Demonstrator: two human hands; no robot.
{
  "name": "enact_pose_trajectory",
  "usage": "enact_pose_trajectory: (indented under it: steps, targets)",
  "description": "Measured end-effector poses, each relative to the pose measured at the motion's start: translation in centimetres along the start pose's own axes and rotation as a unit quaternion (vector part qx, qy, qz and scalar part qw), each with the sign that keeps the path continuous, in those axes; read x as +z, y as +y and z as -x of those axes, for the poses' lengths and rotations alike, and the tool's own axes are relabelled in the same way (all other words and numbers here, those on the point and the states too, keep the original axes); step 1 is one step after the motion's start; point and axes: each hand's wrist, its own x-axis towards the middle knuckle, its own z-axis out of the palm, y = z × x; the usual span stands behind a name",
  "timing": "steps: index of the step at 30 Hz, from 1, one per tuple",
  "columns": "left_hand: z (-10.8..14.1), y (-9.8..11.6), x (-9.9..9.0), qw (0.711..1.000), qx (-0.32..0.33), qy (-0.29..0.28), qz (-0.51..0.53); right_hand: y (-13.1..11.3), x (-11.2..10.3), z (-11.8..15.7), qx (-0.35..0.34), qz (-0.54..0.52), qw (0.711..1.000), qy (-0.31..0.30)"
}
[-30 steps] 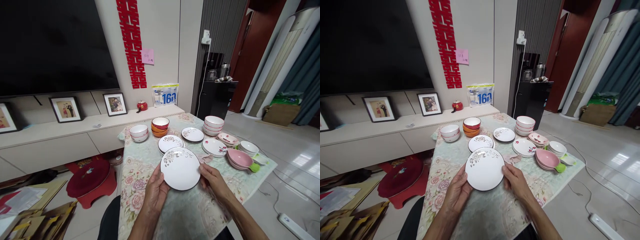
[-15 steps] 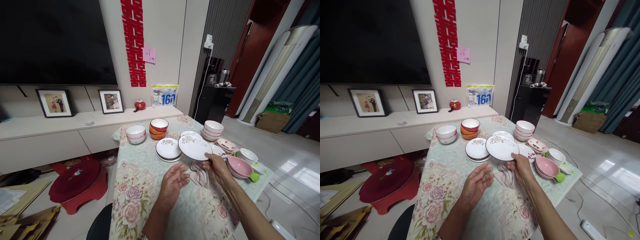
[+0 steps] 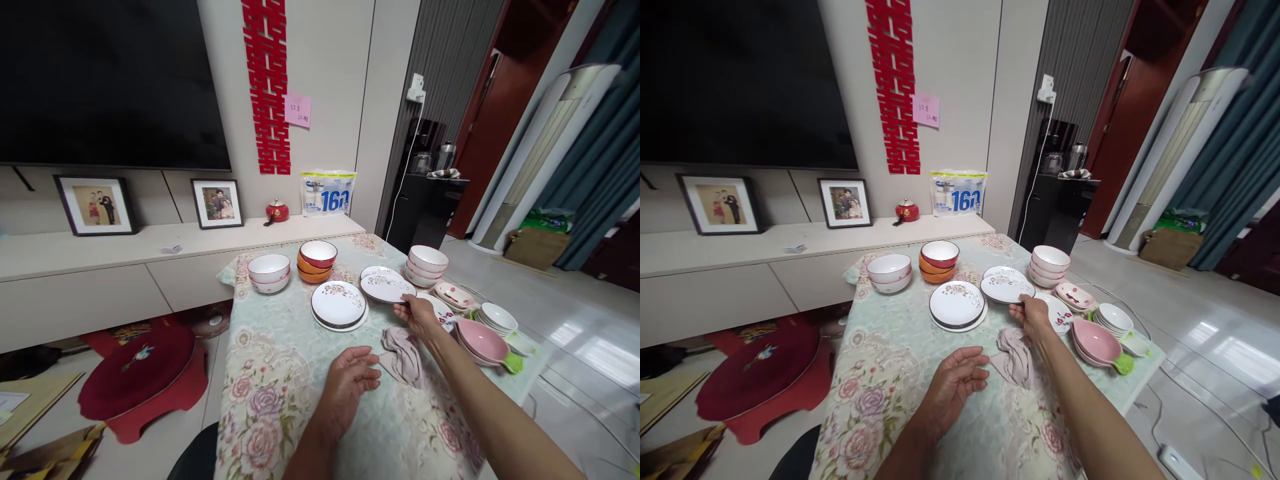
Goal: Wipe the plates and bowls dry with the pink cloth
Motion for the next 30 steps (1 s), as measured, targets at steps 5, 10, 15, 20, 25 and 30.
enact_pose_trajectory:
  steps: [5, 10, 15, 20, 25, 30]
  targets:
    - [0.0, -0.1, 0.0, 1.000, 0.000, 0.002, 0.001, 0.2, 0.4, -0.6, 0.020, -0.006, 1.000, 0.002]
    - [-0.1, -0.2, 0.0, 1.000, -0.001, 0.013, -0.002, -0.1, 0.6, -1.2, 0.046, -0.019, 0.999, -0.013]
    - [-0.1, -0.2, 0.0, 1.000, -0.002, 0.019, 0.001, 0.2, 0.8, -1.5, 0.062, -0.045, 0.997, -0.025]
    - [-0.1, -0.3, 0.1, 1.000, -0.003, 0.028, 0.001, 1.2, 1.3, -1.7, 0.052, -0.069, 0.996, -0.020]
    - [-0.1, -0.2, 0.2, 0.999, -0.002, 0.033, -0.001, 1.7, 1.6, -1.5, 0.048, -0.071, 0.996, 0.000]
    - [-0.1, -0.2, 0.3, 0.999, -0.003, 0.044, 0.000, 1.0, 2.2, 0.1, 0.076, -0.037, 0.996, -0.015]
